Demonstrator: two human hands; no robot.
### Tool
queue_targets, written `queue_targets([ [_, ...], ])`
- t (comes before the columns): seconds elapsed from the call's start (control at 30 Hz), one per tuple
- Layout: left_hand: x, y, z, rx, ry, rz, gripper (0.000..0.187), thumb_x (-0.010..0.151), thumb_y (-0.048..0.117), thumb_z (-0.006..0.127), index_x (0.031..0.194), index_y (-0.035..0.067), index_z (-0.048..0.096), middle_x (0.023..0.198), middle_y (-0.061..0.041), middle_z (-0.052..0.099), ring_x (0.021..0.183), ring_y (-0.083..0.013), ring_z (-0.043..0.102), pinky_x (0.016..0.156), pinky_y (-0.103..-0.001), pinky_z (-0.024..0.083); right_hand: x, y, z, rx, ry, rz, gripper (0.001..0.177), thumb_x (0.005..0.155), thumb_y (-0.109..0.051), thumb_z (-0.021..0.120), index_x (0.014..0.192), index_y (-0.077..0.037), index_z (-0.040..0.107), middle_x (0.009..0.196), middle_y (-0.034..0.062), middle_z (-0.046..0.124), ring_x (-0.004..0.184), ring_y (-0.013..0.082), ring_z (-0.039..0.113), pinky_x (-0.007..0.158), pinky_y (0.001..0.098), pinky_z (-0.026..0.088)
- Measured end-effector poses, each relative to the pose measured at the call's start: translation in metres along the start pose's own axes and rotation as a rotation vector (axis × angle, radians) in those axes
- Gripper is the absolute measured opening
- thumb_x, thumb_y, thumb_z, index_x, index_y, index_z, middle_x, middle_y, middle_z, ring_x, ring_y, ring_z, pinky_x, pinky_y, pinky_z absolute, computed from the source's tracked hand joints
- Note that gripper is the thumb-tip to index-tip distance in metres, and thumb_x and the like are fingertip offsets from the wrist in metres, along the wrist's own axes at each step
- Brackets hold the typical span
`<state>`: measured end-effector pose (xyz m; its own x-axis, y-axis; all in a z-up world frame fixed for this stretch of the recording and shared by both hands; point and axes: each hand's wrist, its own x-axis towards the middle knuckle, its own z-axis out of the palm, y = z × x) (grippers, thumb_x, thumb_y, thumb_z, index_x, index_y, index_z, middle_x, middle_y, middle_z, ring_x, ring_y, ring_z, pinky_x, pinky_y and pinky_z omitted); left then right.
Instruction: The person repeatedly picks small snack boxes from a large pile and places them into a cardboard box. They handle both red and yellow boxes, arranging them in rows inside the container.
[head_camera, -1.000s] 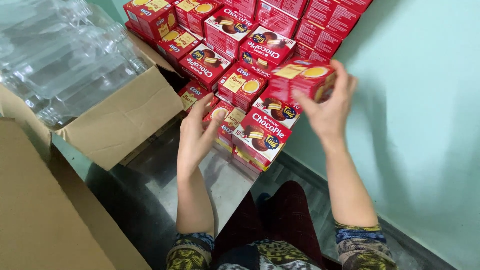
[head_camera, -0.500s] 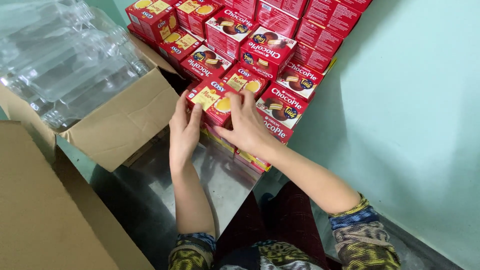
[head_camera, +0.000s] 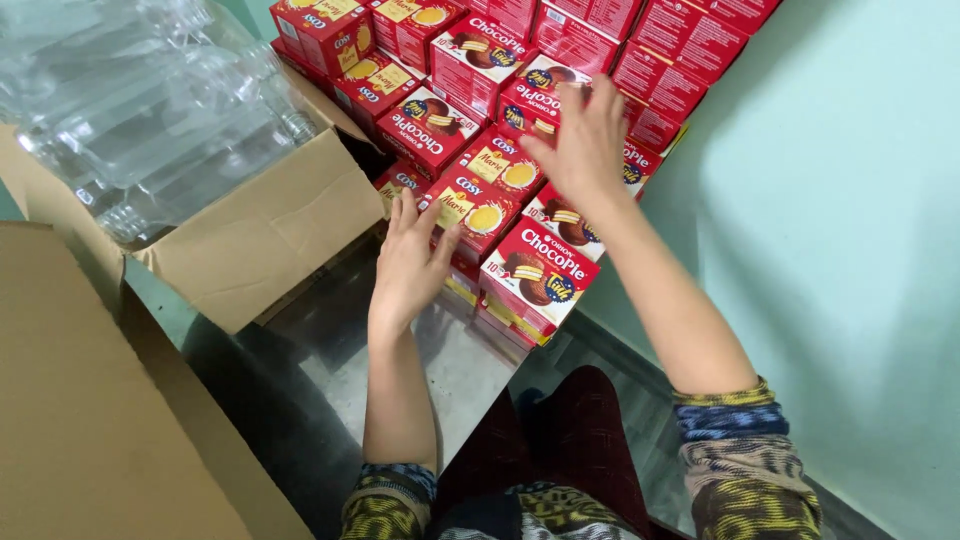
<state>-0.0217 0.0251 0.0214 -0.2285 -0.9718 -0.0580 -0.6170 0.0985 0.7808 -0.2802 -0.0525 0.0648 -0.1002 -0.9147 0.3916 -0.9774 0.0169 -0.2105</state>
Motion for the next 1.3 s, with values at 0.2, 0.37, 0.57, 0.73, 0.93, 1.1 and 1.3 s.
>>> queue_targets([
  [0.2, 0.009, -0.030, -0.007, -0.254, 0.222, -0.013, 0.062, 0.115, 0.039, 0.046, 0.171, 0.013, 0.038, 0.183, -0.022, 0.025, 0.166, -0.0385, 0.033, 0.124, -0.052, 0.039, 0.029, 0.044, 0.018, -0.060, -0.104, 0.035, 0.092, 0.093, -0.066, 0.091, 0.158, -0.010, 0.057, 0.150, 0.0278, 0.049, 0.141, 0.0476, 0.042, 0.109, 0.0684, 0.045],
  [0.37, 0.020, -0.052, -0.013, -0.365, 0.332, 0.024, 0.060, 0.114, 0.030, 0.048, 0.170, 0.012, 0.040, 0.178, -0.015, 0.042, 0.161, -0.0340, 0.044, 0.126, -0.051, 0.040, 0.029, 0.032, -0.004, 0.035, -0.216, 0.153, 0.104, 0.082, -0.067, 0.097, 0.155, -0.009, 0.052, 0.153, 0.0291, 0.040, 0.147, 0.0490, 0.038, 0.113, 0.0641, 0.046],
  [0.57, 0.041, -0.086, -0.011, -0.729, 0.474, 0.152, 0.059, 0.113, 0.024, 0.057, 0.167, 0.014, 0.036, 0.165, -0.021, 0.053, 0.156, -0.0304, 0.052, 0.125, -0.044, 0.048, 0.013, 0.002, -0.035, 0.135, -0.256, 0.259, 0.102, 0.079, -0.066, 0.098, 0.150, -0.006, 0.055, 0.150, 0.0253, 0.038, 0.149, 0.0498, 0.039, 0.119, 0.0609, 0.043],
  [0.73, 0.044, -0.098, -0.012, -0.799, 0.435, 0.251, 0.075, 0.109, 0.047, 0.066, 0.165, 0.011, 0.034, 0.166, -0.024, 0.048, 0.158, -0.0349, 0.050, 0.128, -0.044, 0.045, -0.006, -0.051, -0.049, 0.143, -0.173, 0.129, 0.108, 0.084, -0.071, 0.096, 0.154, -0.001, 0.053, 0.137, 0.0210, 0.040, 0.142, 0.0447, 0.042, 0.119, 0.0607, 0.047],
  [0.93, 0.054, -0.112, -0.007, -0.859, 0.475, 0.321, 0.076, 0.110, 0.048, 0.067, 0.166, 0.009, 0.034, 0.163, -0.022, 0.050, 0.155, -0.0311, 0.051, 0.125, -0.042, 0.048, -0.007, -0.123, -0.024, 0.157, -0.290, -0.048, 0.099, 0.081, -0.074, 0.094, 0.142, -0.003, 0.060, 0.137, 0.0206, 0.046, 0.129, 0.0341, 0.054, 0.097, 0.0448, 0.064],
  [1.1, 0.064, -0.131, 0.000, -0.913, 0.484, 0.445, 0.066, 0.121, 0.022, 0.064, 0.174, 0.008, 0.028, 0.159, -0.034, 0.045, 0.156, -0.0499, 0.043, 0.127, -0.065, 0.039, -0.012, -0.150, 0.025, 0.196, -0.192, -0.203, 0.096, 0.065, -0.057, 0.100, 0.130, 0.006, 0.068, 0.124, 0.0220, 0.047, 0.127, 0.0488, 0.051, 0.097, 0.0567, 0.062],
  [1.3, 0.054, -0.113, -0.005, -0.853, 0.540, 0.436, 0.063, 0.121, 0.028, 0.063, 0.172, 0.005, 0.034, 0.162, -0.034, 0.046, 0.158, -0.0519, 0.042, 0.130, -0.064, 0.035, -0.010, -0.164, 0.046, 0.218, -0.213, -0.176, 0.087, 0.070, -0.046, 0.097, 0.131, 0.007, 0.065, 0.127, 0.0256, 0.046, 0.130, 0.0518, 0.052, 0.097, 0.0562, 0.062],
])
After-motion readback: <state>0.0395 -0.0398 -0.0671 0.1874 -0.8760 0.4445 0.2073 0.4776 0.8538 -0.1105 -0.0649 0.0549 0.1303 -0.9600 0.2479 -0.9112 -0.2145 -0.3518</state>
